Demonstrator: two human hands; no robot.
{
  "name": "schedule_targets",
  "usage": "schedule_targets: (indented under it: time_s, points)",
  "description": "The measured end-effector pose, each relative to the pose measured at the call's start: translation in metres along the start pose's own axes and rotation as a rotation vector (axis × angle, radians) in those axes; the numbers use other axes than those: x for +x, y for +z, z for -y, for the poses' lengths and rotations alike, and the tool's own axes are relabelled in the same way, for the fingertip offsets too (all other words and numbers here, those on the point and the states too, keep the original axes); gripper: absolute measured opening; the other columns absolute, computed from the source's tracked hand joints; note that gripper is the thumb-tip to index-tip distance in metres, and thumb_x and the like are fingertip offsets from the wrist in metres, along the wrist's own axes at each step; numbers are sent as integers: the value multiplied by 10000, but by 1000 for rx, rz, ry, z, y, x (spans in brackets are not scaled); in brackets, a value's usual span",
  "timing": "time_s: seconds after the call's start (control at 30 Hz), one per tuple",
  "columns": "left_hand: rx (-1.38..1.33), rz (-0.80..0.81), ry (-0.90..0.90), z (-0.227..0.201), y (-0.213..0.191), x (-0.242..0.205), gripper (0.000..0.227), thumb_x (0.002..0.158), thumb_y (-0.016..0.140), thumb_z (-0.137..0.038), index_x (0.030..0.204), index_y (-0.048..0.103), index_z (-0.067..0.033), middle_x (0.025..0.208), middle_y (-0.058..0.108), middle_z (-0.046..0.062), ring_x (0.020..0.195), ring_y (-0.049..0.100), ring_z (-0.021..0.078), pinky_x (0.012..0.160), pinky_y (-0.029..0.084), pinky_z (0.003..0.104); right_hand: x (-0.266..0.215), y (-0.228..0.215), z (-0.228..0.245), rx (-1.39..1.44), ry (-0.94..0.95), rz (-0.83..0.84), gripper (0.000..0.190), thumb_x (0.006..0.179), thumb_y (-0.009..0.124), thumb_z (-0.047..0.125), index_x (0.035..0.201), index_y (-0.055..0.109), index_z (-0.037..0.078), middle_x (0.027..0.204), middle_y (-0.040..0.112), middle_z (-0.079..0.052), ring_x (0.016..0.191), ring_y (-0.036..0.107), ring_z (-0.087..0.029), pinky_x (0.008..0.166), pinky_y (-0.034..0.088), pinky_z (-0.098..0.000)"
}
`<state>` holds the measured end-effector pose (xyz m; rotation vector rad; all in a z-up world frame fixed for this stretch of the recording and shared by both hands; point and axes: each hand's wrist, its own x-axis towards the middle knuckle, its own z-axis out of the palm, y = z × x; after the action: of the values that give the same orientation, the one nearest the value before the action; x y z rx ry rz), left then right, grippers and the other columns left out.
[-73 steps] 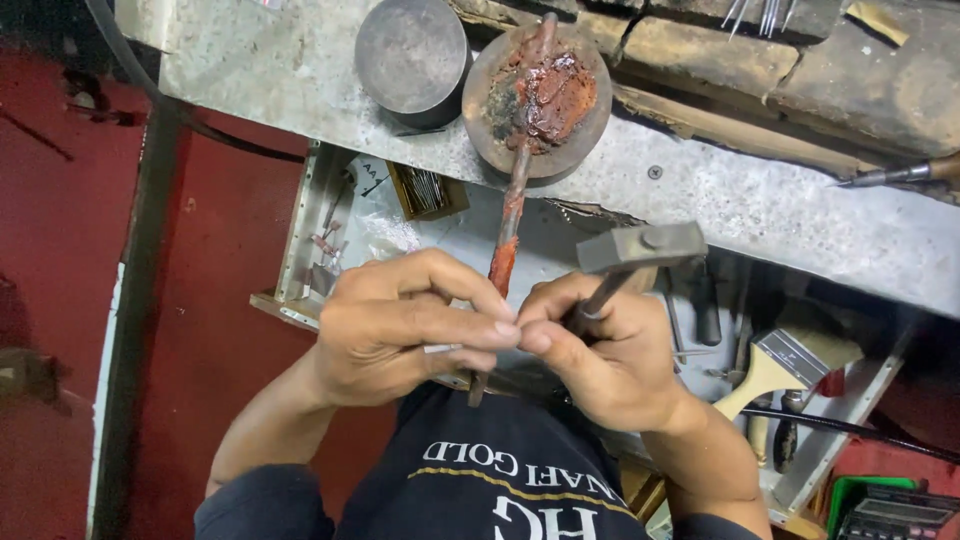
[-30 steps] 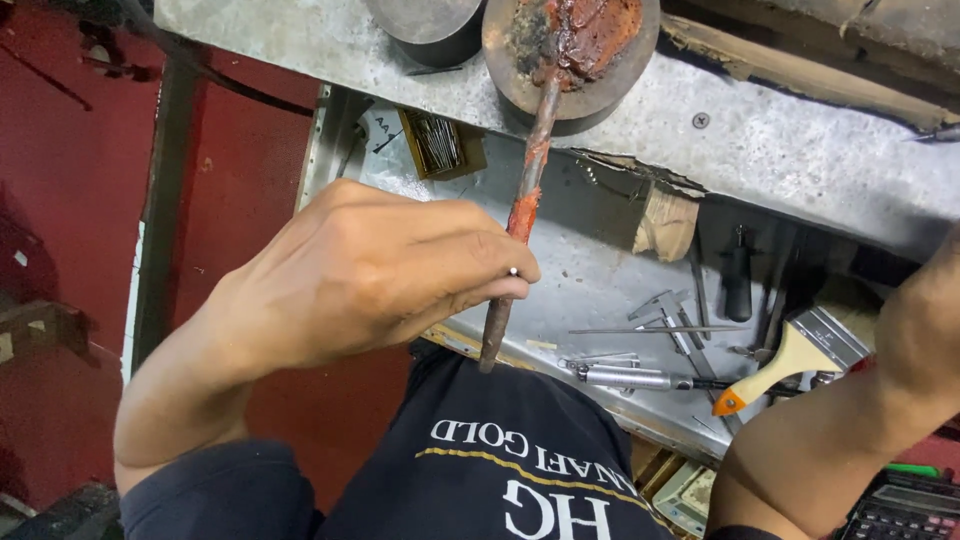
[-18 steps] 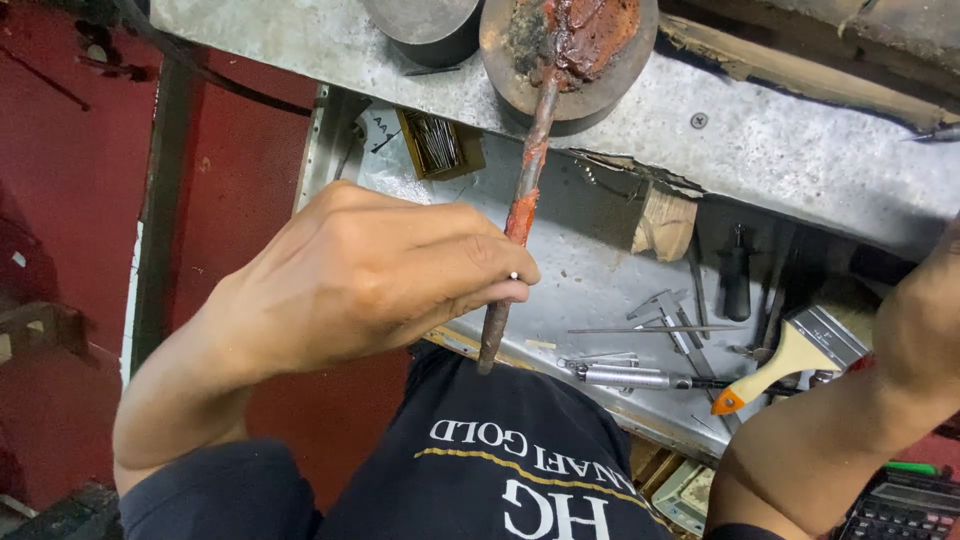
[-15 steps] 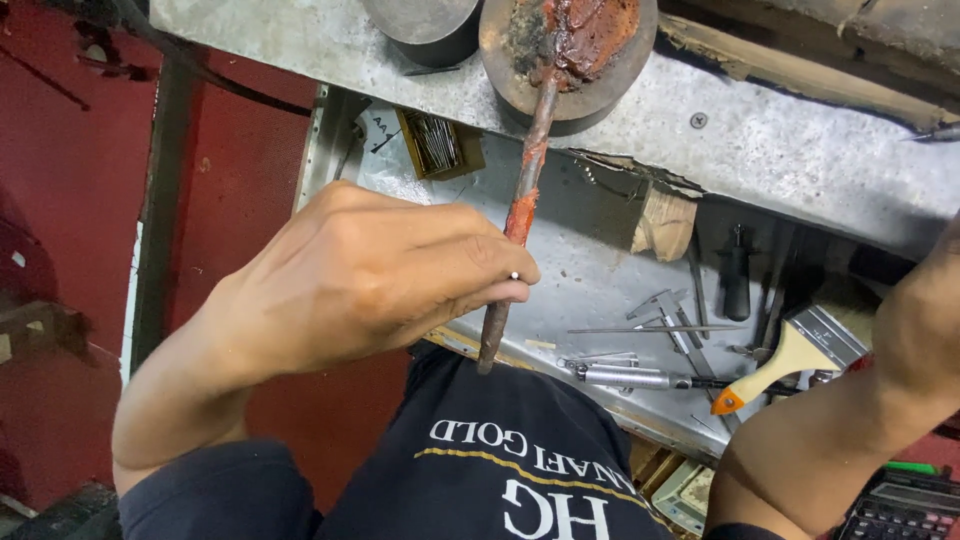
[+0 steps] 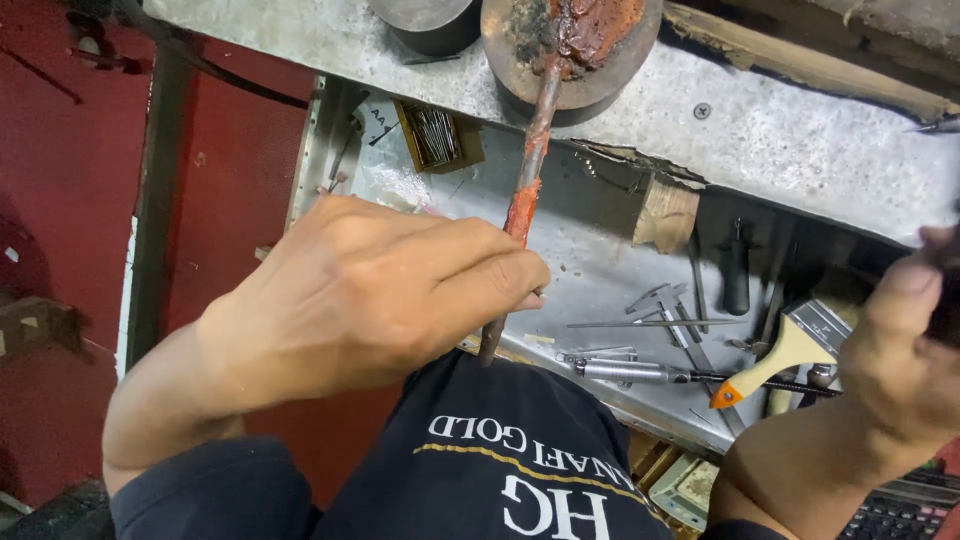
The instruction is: The person holds a metal rod and uses a hammer to shape a small metal piece attached to it. They repeatedly tap the piece with the hammer, rotate the rod, and inspect the work. The person also uses a small tool to adjust the piece on the rod.
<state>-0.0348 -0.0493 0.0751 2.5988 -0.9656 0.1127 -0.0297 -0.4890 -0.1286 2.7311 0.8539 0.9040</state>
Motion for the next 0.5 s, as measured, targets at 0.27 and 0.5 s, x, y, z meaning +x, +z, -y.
schedule_targets:
  time_s: [0.27, 0.5]
  points:
    - [124, 93, 21, -3, -2, 0, 210, 1016, 620, 74, 963, 585, -127, 751, 432, 3, 542, 455, 182, 376, 301, 364, 74, -73, 65, 820, 109, -185, 479, 1112, 523, 183, 993, 749, -222, 729, 618, -263, 597, 590, -392, 553, 466, -534]
    - [198, 101, 78, -2, -2, 1, 268, 1084, 652, 29, 907, 523, -125, 732, 408, -1, 511, 422, 155, 373, 290, 349, 91, -106, 80, 896, 181, 117, 376, 1056, 484, 215, 1045, 686, -101, 682, 499, -189, 561, 462, -327, 600, 411, -457]
